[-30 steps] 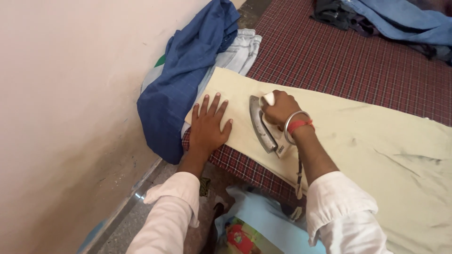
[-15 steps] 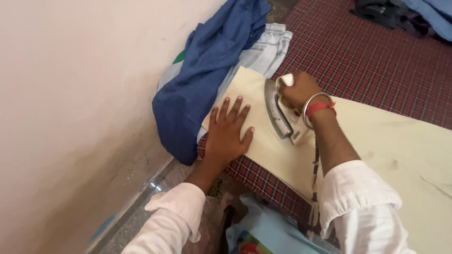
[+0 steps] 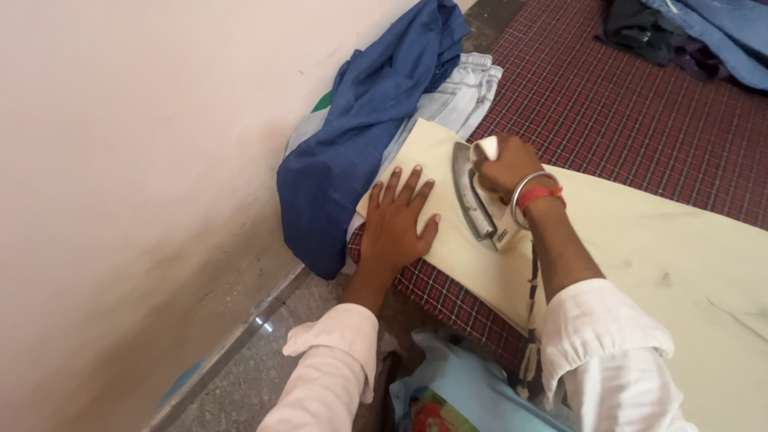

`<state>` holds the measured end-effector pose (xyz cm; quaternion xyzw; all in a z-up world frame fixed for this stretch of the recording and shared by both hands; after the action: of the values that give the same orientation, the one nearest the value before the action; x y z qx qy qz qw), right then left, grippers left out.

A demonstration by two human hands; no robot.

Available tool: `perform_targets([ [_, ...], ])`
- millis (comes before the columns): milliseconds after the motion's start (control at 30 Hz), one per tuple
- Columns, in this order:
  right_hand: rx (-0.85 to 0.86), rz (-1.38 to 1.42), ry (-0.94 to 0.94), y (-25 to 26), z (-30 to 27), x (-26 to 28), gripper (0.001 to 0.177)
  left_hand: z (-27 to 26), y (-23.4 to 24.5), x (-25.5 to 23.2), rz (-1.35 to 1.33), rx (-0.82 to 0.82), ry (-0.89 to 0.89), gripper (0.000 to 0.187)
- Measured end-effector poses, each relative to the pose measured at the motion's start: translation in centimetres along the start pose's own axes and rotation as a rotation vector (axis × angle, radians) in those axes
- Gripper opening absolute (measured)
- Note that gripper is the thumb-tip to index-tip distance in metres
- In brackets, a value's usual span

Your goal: The person irons a pair of light-colored trousers laid out on a checkered ironing board. They use a white electric iron to smooth the fabric, moving it back and forth across the legs and waist area while holding the garment steady with their left hand.

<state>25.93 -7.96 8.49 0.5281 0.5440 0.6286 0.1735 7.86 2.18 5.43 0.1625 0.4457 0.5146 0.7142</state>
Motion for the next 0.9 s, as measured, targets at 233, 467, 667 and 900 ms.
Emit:
perform_targets([
  [233,0.024,0.0,0.024,-0.8,-3.6,1.1,0.034,-0.1,0.1,0.0,-0.003,-0.009,-0.002,0.058],
  [467,0.068,-0.008,0.06,-0.9,-3.3,1.8,0.033,-0.2,0.1,-0.1,0.005,-0.013,0.023,0.063],
  [667,0.039,0.0,0.075,-0.9,-0.7,3.4,0.034,-0.3,0.4,0.5,-0.007,-0.018,0.099,0.066],
  [900,0.046,-0.032,0.077,-1.0,1.4,5.5,0.037,-0.7,0.9,1.1,0.056,-0.074,0.171,0.06],
])
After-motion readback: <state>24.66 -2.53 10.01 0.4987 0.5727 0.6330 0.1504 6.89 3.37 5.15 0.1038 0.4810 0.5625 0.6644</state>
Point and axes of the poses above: each hand's wrist, its own z-axis towards the middle knuckle, its own y-axis out of the back of the hand, x = y × z, the point moved 10 cm from there along z, towards the middle knuckle, and after that the axes turned 12 degrees about -z, right-handed, at the moved point
